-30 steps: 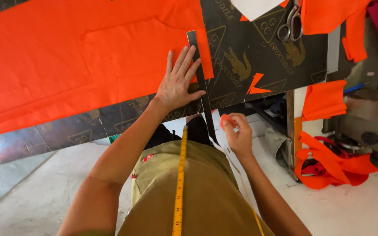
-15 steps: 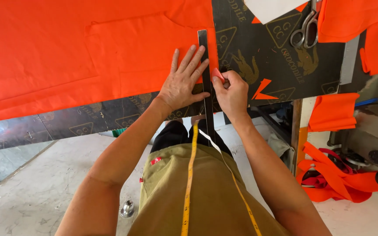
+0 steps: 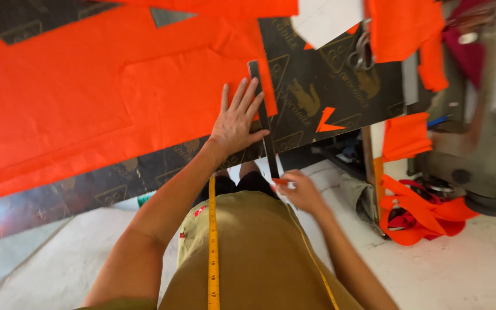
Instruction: Cutting out garment pieces from orange fabric using a paper pattern and scissors on a cutting table.
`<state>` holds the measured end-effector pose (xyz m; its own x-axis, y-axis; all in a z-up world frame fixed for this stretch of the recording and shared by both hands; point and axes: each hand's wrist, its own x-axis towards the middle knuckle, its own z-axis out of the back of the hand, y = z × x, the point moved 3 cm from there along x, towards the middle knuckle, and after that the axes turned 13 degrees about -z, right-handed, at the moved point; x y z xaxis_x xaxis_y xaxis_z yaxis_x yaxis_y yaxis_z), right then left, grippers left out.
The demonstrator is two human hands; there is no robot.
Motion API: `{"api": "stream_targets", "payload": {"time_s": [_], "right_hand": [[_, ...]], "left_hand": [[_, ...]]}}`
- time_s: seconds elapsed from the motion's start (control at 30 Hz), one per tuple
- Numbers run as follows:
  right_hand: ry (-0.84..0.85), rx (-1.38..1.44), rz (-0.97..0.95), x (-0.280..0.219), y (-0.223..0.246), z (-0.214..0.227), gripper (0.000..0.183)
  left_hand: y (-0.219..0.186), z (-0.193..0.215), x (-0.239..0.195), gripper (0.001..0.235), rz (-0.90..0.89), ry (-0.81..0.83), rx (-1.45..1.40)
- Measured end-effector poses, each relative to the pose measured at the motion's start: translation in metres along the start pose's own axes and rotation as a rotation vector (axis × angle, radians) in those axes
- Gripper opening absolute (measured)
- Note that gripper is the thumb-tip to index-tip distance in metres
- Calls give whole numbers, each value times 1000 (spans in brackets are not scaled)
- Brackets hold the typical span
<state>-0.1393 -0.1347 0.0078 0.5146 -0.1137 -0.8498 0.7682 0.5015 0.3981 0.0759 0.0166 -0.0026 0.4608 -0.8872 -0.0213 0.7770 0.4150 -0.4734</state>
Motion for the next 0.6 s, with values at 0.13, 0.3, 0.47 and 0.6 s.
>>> {"api": "stream_targets", "payload": {"time_s": [0.13, 0.3, 0.47, 0.6], "right_hand": [[-315, 558, 109, 33, -29, -44, 9], [-820, 735, 38, 28, -69, 29, 8], [-1094, 413, -324, 50, -110, 163, 31], [-1130, 320, -247, 101, -122, 238, 30]], "left_hand": [[-12, 1, 2, 89, -1, -169, 0], [-34, -19, 2, 80, 75, -175, 21], [-70, -27, 11, 85, -125, 14, -129], [-91, -34, 26, 73, -435, -96, -228]]}}
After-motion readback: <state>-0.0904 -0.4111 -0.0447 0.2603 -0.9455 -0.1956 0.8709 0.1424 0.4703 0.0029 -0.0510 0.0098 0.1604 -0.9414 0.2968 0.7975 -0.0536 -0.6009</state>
